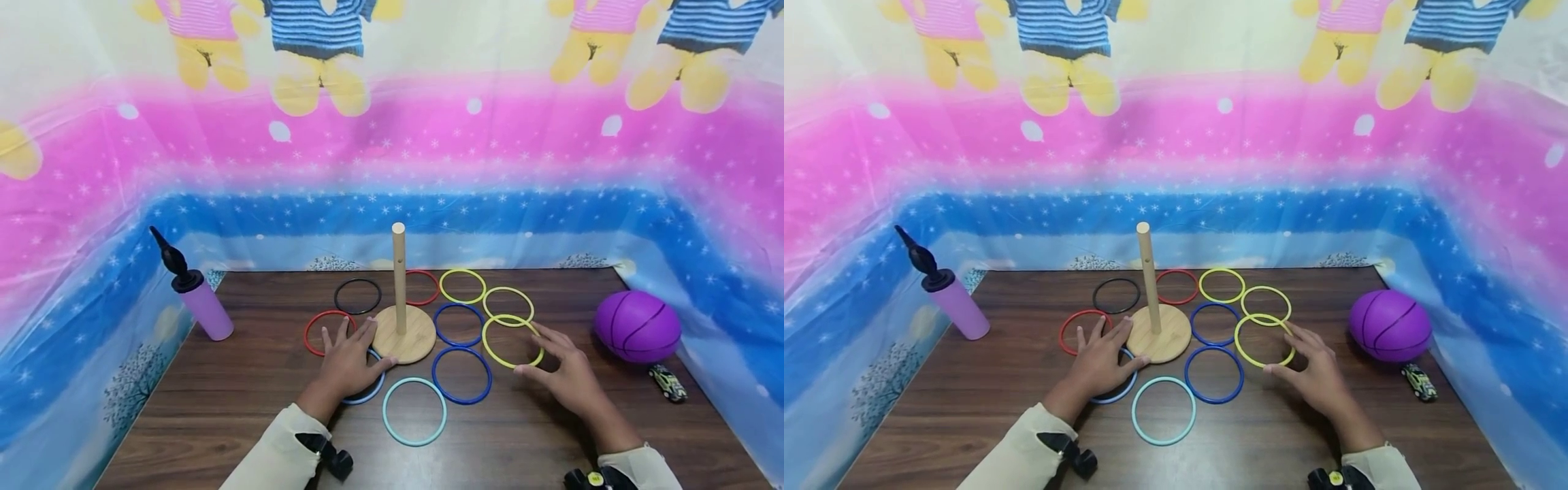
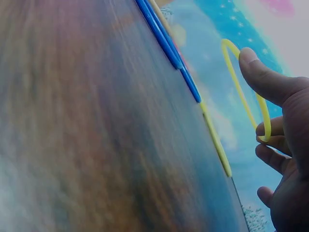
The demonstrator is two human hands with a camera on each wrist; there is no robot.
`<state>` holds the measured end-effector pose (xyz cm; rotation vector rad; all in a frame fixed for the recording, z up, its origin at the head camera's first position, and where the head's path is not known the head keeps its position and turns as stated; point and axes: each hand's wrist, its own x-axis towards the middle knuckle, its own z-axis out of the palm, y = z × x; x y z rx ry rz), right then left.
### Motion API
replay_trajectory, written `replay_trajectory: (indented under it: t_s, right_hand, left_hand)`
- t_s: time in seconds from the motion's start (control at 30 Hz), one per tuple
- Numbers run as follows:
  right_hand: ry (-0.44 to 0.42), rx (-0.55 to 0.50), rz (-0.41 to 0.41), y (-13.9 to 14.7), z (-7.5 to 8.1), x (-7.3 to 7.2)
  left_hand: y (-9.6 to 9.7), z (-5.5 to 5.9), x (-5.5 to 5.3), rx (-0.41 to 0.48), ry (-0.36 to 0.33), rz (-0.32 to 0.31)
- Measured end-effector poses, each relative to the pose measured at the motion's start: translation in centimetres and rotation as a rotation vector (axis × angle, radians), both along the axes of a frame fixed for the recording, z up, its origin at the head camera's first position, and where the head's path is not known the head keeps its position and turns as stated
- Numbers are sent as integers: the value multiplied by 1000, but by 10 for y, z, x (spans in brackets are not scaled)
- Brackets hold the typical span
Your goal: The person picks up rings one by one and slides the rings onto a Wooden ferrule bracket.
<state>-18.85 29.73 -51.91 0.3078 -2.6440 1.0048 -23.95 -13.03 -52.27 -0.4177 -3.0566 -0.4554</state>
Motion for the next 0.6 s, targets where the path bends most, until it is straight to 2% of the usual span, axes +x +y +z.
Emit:
replay_trajectory:
  t_s: [0.27, 0.6]
  right_hand:
    - [83, -30, 25, -10, 8, -4]
    - [215, -47, 27, -26, 25, -19]
  left_hand:
    - [-1, 3, 0, -12, -6, 6]
    - [-1, 2, 1, -19, -1, 8]
